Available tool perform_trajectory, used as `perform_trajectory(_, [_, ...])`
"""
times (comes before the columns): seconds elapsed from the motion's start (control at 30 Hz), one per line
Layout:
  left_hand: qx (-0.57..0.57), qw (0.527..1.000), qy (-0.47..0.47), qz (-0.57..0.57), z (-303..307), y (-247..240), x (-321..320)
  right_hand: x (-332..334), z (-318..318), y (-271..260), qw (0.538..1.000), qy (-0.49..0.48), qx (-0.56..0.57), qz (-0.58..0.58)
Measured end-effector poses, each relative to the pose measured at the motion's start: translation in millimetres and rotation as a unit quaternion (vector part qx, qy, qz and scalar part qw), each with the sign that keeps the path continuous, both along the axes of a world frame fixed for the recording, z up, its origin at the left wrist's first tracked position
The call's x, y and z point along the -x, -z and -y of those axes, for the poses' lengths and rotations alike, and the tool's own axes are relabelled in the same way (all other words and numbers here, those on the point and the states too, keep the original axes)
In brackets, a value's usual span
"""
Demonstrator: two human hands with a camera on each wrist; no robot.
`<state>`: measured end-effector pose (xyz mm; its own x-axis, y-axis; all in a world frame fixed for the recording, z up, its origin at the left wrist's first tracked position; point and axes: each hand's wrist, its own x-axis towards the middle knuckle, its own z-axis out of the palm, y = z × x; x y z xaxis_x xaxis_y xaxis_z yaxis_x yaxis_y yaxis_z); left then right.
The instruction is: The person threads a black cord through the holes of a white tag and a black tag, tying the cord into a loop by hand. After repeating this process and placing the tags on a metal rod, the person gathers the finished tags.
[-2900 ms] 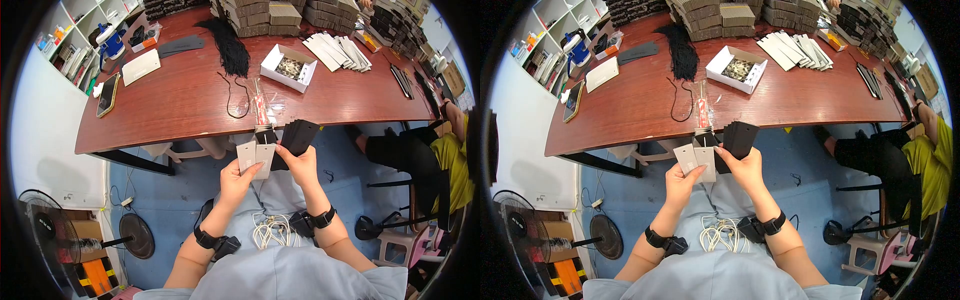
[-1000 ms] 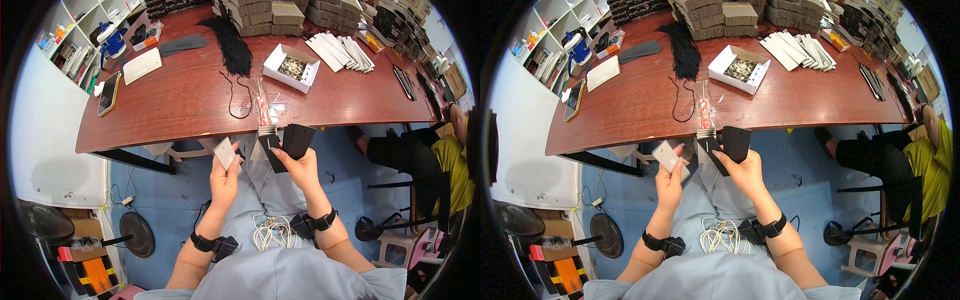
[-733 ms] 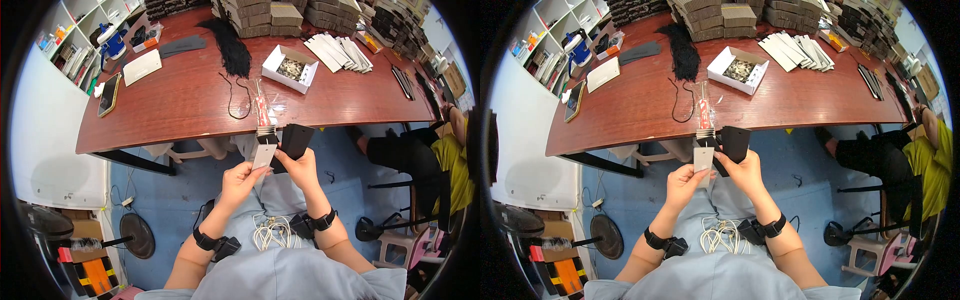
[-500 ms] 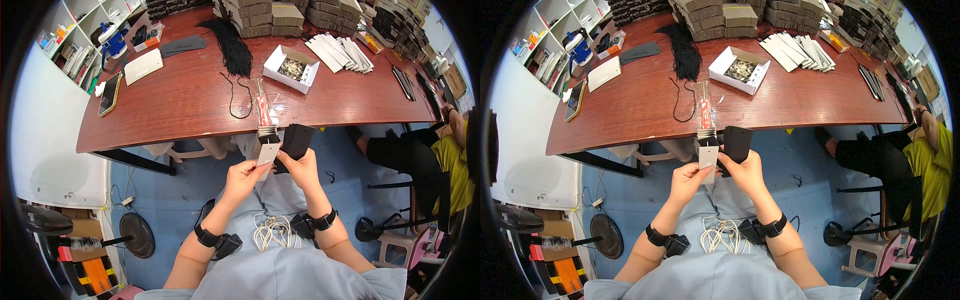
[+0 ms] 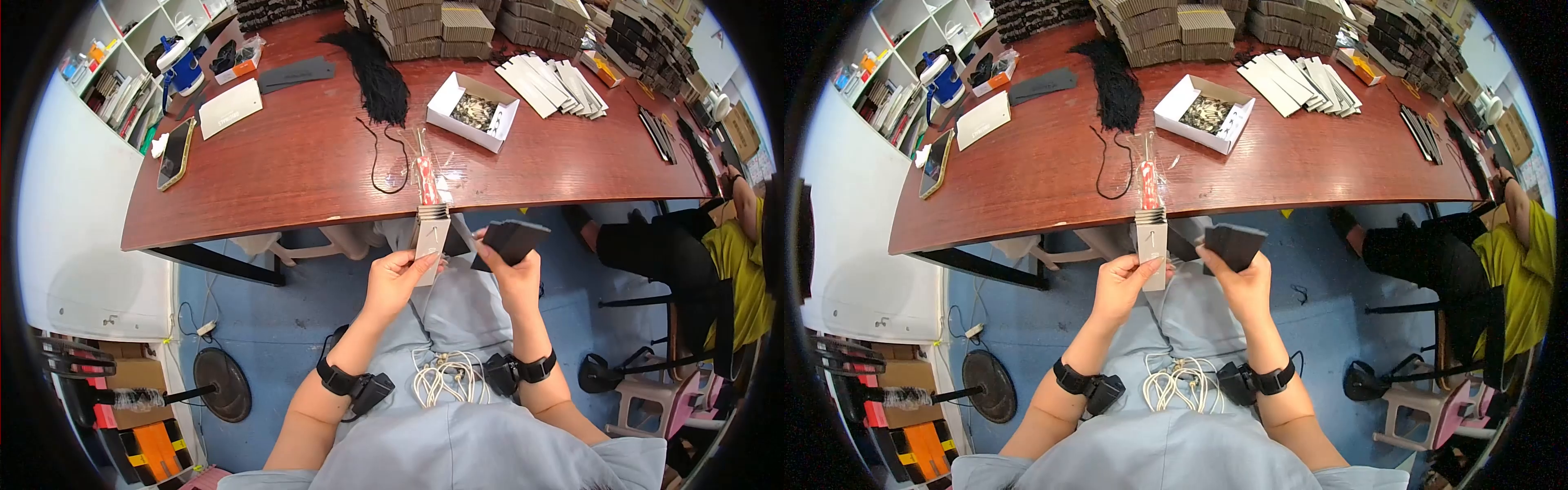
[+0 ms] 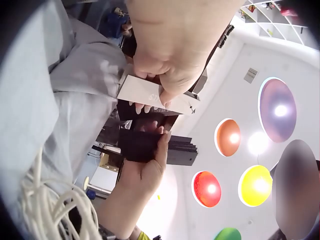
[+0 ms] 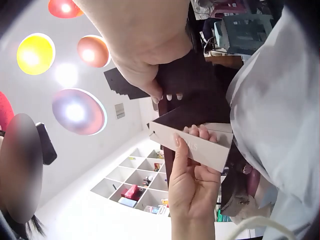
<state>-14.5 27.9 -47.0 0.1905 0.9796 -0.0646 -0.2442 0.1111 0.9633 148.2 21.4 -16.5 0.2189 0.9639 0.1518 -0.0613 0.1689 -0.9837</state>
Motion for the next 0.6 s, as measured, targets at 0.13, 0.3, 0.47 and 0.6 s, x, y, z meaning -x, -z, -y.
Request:
perform_trajectory(0.13, [-0.012, 1.000, -0.005, -0.008, 0, -1, -1, 7, 13, -17, 0.990, -0.139, 0.015, 0.018])
perform_trajectory(0.3, [-0.020, 0.998, -0.047, -0.047, 1, 9, 1, 14, 6, -7, 0.988, -0.111, 0.029, 0.101])
perform_trajectory(0.47, [-0.023, 0.998, -0.057, -0.031, 0, 15, 0, 16, 3, -3, 0.988, -0.120, 0.039, 0.085])
perform_trajectory(0.6, [-0.019, 0.997, -0.059, -0.047, 0, 12, 2, 17, 4, -2, 0.990, -0.117, 0.047, 0.067])
